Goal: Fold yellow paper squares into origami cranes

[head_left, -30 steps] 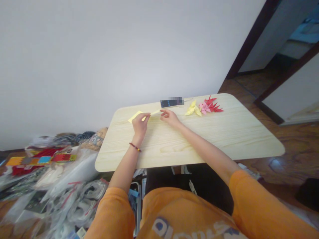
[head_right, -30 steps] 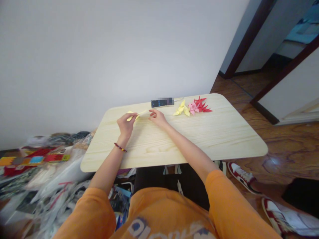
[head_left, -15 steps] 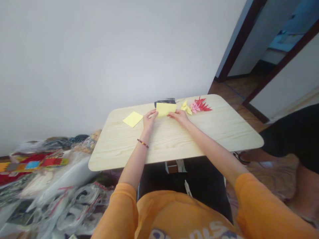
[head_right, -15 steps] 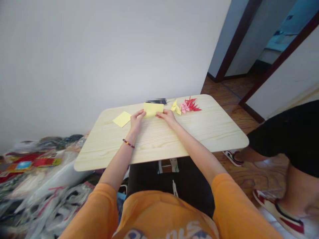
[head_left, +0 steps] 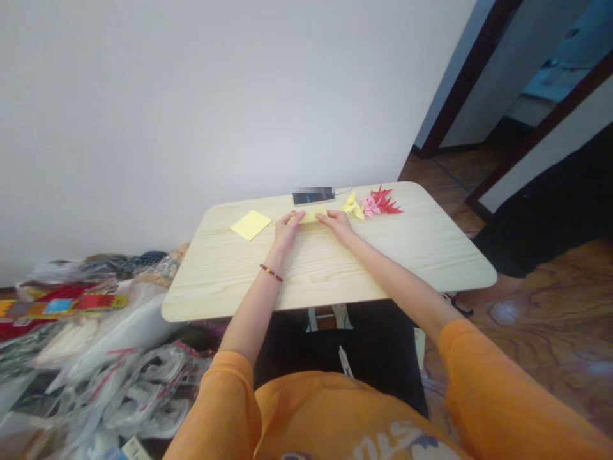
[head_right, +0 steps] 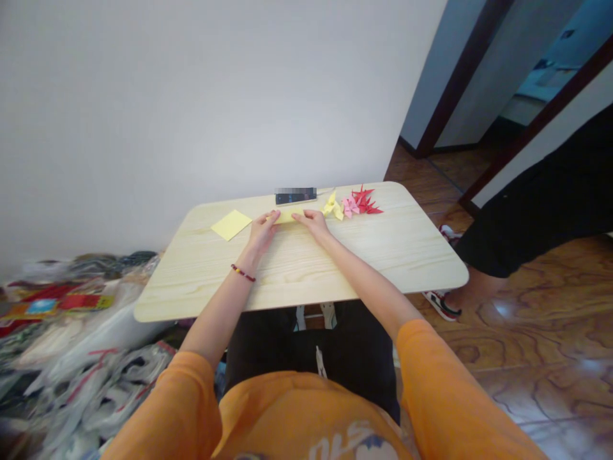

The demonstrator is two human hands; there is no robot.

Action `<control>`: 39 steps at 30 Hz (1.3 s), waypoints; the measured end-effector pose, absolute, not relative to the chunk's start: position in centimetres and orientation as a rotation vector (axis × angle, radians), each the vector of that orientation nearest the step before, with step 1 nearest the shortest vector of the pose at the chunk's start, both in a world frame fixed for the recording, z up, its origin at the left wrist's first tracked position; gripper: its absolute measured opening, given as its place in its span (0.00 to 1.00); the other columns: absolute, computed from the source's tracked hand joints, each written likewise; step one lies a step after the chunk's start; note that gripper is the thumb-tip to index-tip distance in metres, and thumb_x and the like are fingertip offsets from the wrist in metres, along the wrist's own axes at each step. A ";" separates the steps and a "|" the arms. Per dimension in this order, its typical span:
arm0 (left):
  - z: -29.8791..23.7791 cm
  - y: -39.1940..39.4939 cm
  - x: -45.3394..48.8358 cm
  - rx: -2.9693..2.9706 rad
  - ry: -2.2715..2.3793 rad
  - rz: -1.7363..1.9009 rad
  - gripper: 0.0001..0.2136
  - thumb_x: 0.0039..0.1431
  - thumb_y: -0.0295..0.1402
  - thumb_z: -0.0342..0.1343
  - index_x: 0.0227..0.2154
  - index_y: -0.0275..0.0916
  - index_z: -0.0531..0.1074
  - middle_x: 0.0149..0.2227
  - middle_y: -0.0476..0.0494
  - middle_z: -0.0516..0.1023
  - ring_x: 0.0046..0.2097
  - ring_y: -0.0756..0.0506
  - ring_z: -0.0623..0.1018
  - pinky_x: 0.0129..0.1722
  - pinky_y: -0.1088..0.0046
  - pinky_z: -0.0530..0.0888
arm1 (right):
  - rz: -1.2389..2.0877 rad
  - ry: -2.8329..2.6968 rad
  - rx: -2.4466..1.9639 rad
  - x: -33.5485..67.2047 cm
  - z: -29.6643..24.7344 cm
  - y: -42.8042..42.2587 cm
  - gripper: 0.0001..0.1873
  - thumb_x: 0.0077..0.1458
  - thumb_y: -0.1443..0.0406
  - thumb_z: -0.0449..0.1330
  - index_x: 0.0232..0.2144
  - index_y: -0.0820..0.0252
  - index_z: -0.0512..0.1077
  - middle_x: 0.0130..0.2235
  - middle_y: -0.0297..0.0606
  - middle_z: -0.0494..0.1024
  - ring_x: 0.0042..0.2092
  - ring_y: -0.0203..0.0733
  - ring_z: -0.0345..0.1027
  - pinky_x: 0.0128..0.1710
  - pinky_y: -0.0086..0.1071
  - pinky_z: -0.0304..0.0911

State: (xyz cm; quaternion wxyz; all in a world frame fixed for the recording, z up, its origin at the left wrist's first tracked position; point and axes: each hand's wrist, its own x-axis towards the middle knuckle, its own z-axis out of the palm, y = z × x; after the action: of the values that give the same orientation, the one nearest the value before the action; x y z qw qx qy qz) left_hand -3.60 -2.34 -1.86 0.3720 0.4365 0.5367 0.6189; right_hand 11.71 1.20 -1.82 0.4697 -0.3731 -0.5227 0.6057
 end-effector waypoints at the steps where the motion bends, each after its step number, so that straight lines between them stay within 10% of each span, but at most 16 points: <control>1: -1.7 -2.2 -3.4 1.052 1.311 1.565 0.12 0.49 0.40 0.61 0.31 0.36 0.73 0.40 0.42 0.78 0.43 0.46 0.77 0.41 0.71 0.75 | 1.481 -1.288 -0.921 11.6 -1.8 1.4 0.20 0.35 0.51 0.69 0.27 0.61 0.75 0.29 0.35 0.79 0.36 0.41 0.72 0.38 0.33 0.67; 8: -0.6 -1.3 -3.6 0.977 1.342 1.559 0.27 0.44 0.32 0.65 0.50 0.41 0.68 0.48 0.40 0.75 0.41 0.45 0.78 0.35 0.70 0.76 | 1.483 -1.157 -0.915 10.5 -2.5 3.0 0.23 0.33 0.55 0.70 0.33 0.62 0.76 0.32 0.37 0.79 0.36 0.41 0.72 0.40 0.34 0.67; 15: -1.4 -0.7 -4.5 1.233 1.449 1.487 0.17 0.43 0.40 0.65 0.36 0.36 0.77 0.35 0.42 0.79 0.33 0.48 0.76 0.32 0.74 0.70 | 1.200 -1.196 -0.966 10.5 -2.8 3.1 0.21 0.33 0.53 0.68 0.27 0.62 0.74 0.48 0.44 0.75 0.47 0.45 0.69 0.43 0.33 0.67; 22: -1.0 -1.6 -4.1 1.147 1.365 1.369 0.17 0.43 0.44 0.64 0.30 0.35 0.74 0.29 0.46 0.76 0.30 0.50 0.74 0.27 0.77 0.68 | 1.309 -1.141 -1.027 11.1 -2.2 2.5 0.19 0.34 0.53 0.68 0.24 0.59 0.71 0.27 0.34 0.75 0.32 0.39 0.69 0.36 0.33 0.66; 39: -0.3 -2.5 -4.5 1.062 1.154 1.115 0.19 0.40 0.41 0.66 0.35 0.34 0.78 0.32 0.43 0.81 0.32 0.48 0.77 0.32 0.74 0.73 | 1.348 -1.170 -1.038 11.3 -1.1 1.9 0.19 0.32 0.55 0.69 0.26 0.59 0.74 0.29 0.33 0.76 0.31 0.38 0.67 0.34 0.32 0.64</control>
State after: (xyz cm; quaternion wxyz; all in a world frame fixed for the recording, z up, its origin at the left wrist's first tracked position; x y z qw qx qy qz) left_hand -4.47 -2.50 -0.25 0.5716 0.4528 0.4920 0.4755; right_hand 11.35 1.89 -1.11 0.5127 -0.4316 -0.4867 0.5604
